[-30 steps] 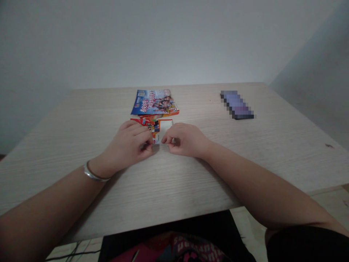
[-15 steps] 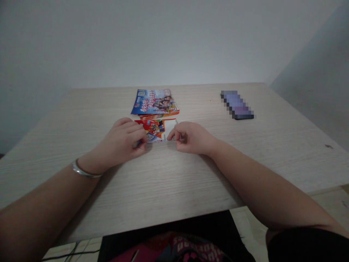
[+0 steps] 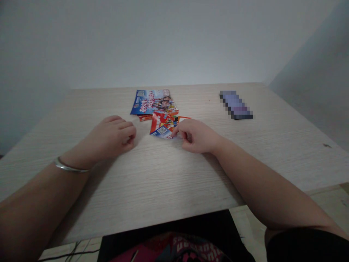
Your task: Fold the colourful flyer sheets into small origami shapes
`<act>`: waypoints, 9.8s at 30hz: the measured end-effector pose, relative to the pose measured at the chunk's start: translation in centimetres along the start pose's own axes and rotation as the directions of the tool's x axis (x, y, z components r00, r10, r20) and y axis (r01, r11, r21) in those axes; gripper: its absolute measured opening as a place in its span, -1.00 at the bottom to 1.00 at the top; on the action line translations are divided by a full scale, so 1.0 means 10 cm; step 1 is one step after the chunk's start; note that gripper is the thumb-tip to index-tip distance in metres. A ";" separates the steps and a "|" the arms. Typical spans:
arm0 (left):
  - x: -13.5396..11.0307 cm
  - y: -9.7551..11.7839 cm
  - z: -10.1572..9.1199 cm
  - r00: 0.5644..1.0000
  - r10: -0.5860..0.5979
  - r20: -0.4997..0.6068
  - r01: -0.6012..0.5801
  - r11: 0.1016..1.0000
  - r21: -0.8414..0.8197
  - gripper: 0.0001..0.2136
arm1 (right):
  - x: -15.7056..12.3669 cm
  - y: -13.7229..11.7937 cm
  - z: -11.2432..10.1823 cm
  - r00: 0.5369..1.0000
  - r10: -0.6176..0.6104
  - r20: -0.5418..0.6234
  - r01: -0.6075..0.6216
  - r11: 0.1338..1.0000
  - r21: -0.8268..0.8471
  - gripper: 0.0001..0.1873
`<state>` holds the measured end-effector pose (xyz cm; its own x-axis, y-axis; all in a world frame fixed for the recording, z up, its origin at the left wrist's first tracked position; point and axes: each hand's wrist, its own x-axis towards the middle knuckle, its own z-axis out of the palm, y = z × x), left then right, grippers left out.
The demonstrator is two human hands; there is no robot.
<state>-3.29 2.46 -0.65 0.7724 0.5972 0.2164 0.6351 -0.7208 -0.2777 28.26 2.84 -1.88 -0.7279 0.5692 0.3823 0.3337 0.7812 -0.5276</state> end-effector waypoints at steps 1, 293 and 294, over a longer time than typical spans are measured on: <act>-0.01 -0.01 0.00 0.999 -0.034 -0.013 0.034 0.999 0.003 -0.90 | 0.00 -0.01 0.00 1.000 0.001 0.017 0.000 0.999 -0.038 -0.79; 0.02 0.39 0.08 0.992 0.100 0.081 -0.062 0.923 -0.379 -0.49 | 0.36 -0.05 0.35 0.915 0.390 -0.101 -0.396 0.823 -0.408 -0.77; 0.02 0.39 0.08 0.992 0.100 0.077 -0.064 0.924 -0.377 -0.49 | 0.37 -0.06 0.35 0.902 0.420 -0.104 -0.423 0.807 -0.412 -0.76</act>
<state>-0.63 0.02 -2.42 0.8288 0.5475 0.1153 0.5412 -0.8368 0.0828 23.30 3.60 -2.82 -0.4540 0.8678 0.2019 0.8243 0.4951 -0.2745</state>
